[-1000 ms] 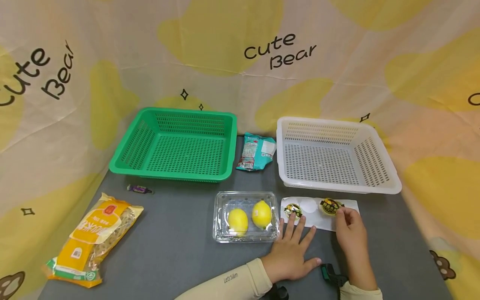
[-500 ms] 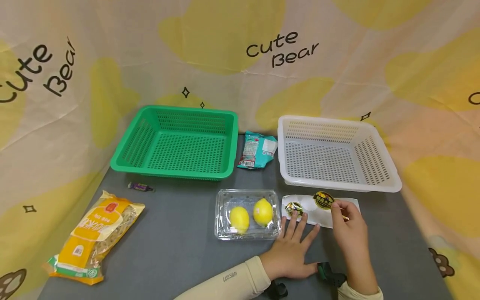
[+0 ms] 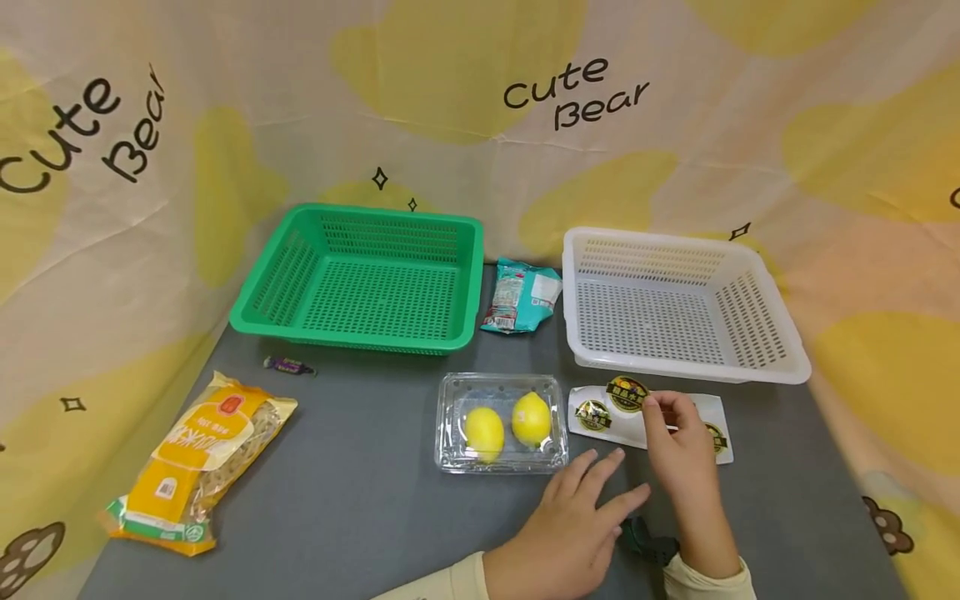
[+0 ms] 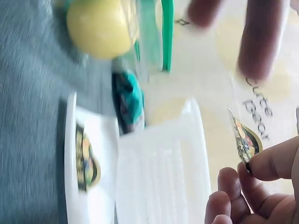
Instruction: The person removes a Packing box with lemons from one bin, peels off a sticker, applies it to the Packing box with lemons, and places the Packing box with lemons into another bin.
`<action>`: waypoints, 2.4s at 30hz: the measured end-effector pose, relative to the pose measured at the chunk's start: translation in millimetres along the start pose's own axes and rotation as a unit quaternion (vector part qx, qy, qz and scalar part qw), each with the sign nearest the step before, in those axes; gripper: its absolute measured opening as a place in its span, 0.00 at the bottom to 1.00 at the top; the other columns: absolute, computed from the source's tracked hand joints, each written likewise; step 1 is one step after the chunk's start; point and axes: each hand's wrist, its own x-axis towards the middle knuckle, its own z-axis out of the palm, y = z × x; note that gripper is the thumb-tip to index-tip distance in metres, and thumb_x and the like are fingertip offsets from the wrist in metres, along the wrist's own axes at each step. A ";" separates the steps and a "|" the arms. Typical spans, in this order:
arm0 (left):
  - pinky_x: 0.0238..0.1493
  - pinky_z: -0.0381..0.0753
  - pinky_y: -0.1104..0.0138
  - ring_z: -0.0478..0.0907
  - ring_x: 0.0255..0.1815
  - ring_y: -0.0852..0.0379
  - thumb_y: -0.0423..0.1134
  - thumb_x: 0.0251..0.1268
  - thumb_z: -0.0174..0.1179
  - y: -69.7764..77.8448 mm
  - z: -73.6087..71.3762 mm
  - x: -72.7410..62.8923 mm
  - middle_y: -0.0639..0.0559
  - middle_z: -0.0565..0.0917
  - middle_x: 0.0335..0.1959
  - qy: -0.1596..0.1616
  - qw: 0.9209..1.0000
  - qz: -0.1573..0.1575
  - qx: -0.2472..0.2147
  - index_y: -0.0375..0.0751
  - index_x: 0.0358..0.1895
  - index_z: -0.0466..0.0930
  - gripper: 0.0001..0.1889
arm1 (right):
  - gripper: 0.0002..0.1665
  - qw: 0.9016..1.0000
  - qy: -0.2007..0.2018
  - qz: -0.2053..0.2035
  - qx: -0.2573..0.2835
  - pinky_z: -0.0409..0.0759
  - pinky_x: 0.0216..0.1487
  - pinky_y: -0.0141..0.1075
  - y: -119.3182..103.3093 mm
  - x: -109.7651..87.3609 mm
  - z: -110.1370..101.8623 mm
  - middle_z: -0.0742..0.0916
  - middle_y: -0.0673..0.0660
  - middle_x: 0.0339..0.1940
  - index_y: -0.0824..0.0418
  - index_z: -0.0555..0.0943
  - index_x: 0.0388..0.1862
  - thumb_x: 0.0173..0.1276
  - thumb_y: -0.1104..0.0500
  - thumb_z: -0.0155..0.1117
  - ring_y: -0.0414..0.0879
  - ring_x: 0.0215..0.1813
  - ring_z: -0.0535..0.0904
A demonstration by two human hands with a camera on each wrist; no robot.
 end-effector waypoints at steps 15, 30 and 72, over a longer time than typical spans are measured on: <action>0.49 0.67 0.50 0.74 0.45 0.51 0.40 0.75 0.66 -58.8 -56.8 -3.6 0.56 0.84 0.40 0.267 0.920 -0.278 -0.067 0.41 0.78 0.69 0.32 | 0.04 0.987 -0.113 -0.114 0.023 0.72 0.33 0.38 -44.4 -18.6 61.2 0.79 0.51 0.27 0.59 0.84 0.43 0.79 0.59 0.65 0.46 0.29 0.73; 0.37 0.62 0.56 0.70 0.38 0.47 0.46 0.68 0.74 -77.7 -51.0 -5.8 0.49 0.84 0.37 0.240 0.917 -0.306 0.088 0.42 0.75 0.74 0.34 | 0.09 0.957 -0.064 -0.237 -0.154 0.74 0.37 0.47 -50.4 -19.8 102.1 0.81 0.49 0.27 0.55 0.86 0.31 0.70 0.54 0.73 0.50 0.33 0.75; 0.62 0.60 0.30 0.56 0.75 0.25 0.51 0.72 0.70 -101.2 -59.5 -23.5 0.27 0.60 0.79 0.195 0.903 -0.382 -0.009 0.37 0.80 0.65 0.40 | 0.33 0.978 0.014 -0.172 -0.119 0.60 0.61 0.69 -32.8 -8.3 112.3 0.71 0.68 0.73 0.63 0.79 0.62 0.67 0.47 0.80 0.69 0.72 0.61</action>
